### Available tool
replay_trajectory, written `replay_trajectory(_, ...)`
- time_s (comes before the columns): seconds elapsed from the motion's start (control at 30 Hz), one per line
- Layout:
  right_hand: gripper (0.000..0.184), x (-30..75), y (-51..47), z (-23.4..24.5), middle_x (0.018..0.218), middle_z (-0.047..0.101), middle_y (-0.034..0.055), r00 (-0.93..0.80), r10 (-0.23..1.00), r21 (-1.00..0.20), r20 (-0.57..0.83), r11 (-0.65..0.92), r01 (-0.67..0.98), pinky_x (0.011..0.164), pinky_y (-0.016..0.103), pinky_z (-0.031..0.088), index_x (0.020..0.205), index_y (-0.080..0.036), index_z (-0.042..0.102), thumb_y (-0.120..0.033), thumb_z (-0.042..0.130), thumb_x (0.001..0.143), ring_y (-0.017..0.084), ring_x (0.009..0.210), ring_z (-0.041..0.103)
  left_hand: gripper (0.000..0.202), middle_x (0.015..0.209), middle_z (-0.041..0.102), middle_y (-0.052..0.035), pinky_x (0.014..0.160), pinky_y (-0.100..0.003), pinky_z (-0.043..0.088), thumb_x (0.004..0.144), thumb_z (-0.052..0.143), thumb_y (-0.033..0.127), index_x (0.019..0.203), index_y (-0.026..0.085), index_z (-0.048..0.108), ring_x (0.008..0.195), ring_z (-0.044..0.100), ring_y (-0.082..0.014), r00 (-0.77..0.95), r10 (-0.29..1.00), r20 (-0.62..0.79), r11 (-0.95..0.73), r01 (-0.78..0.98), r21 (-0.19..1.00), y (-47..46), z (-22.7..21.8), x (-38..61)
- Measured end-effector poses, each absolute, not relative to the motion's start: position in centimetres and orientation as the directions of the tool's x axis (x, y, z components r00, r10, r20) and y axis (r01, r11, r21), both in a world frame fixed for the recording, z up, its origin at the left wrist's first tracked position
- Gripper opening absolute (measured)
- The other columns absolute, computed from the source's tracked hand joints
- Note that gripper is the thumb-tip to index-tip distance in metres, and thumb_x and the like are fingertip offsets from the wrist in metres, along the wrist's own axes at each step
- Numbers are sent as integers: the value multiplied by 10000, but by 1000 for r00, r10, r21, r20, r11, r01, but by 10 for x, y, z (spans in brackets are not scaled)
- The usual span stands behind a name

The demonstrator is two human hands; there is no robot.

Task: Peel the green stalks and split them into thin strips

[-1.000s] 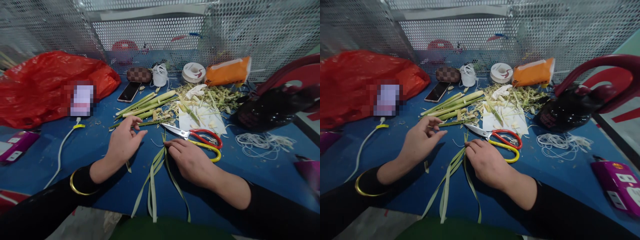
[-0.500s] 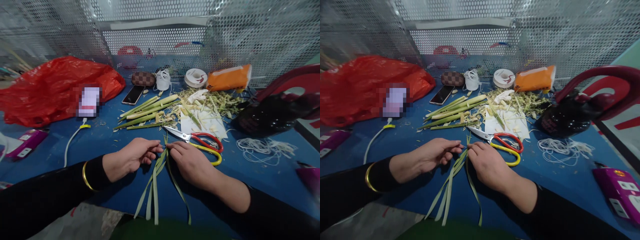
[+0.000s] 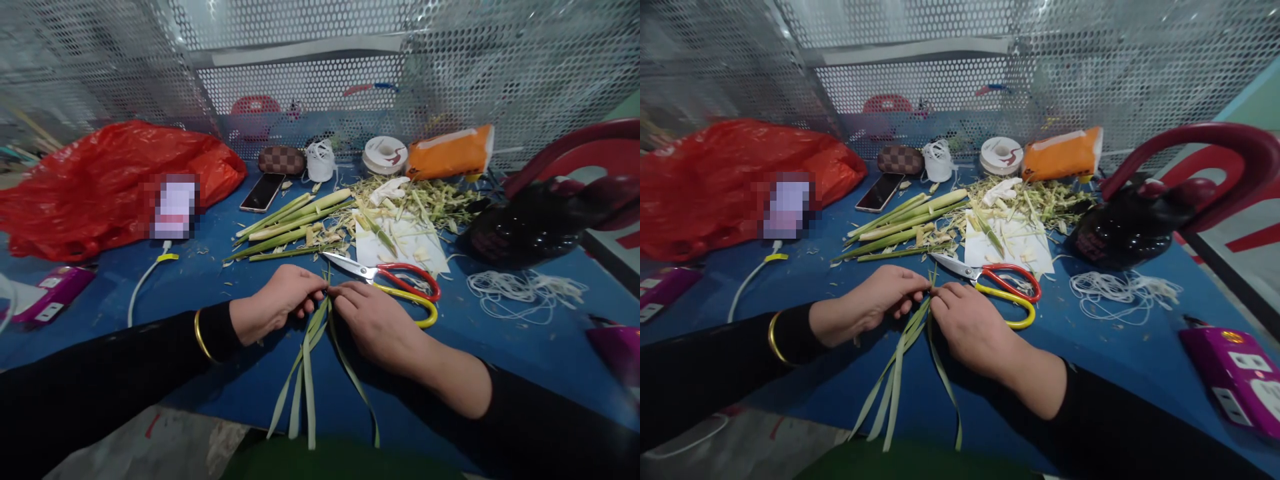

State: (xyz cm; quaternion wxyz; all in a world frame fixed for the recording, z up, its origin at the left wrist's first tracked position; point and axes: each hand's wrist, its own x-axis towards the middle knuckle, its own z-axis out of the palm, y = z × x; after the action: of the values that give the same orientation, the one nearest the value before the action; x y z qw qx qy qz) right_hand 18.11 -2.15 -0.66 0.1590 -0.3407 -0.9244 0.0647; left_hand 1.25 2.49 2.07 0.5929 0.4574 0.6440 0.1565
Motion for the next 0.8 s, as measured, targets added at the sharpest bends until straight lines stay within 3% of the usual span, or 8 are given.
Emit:
replay_trajectory(0.23,233,183,-24,-7,1098,665,168,-707,659,-244,258,752,612,913,419,496,965,-89,611,-10,439,830,263,1059,559,298,521,568,22,328,-190,274,782,623,428,708,139,643,331,421,-61,189,738,-648,549,390,739,25,27,-6)
replay_trajectory(0.37,223,182,-24,-8,1061,667,172,-702,658,-248,272,753,610,885,420,504,965,-85,610,-13,436,845,263,1040,563,286,478,513,38,338,-187,257,697,716,379,600,140,594,346,405,-55,142,722,-677,622,295,726,20,26,-3)
replay_trajectory(0.53,223,182,-23,-7,1058,663,179,-714,653,-235,253,758,609,906,424,494,965,-60,618,-15,449,828,277,1037,562,280,416,477,40,340,-189,251,724,676,307,535,155,536,330,393,-62,47,773,-633,585,334,739,23,21,13)
replay_trajectory(0.67,237,182,-23,-7,1077,660,182,-715,655,-233,242,755,613,914,423,489,994,-58,617,-22,434,848,274,1050,558,263,405,472,38,340,-179,269,744,612,219,510,161,507,342,413,-64,76,792,-606,531,403,745,26,21,14)
replay_trajectory(0.8,243,183,-23,-6,1111,657,177,-710,663,-237,236,748,620,921,419,488,996,-63,620,-18,449,830,277,1063,555,229,411,473,45,334,-166,279,790,568,245,579,162,536,342,395,-61,132,834,-536,443,418,793,22,21,9)
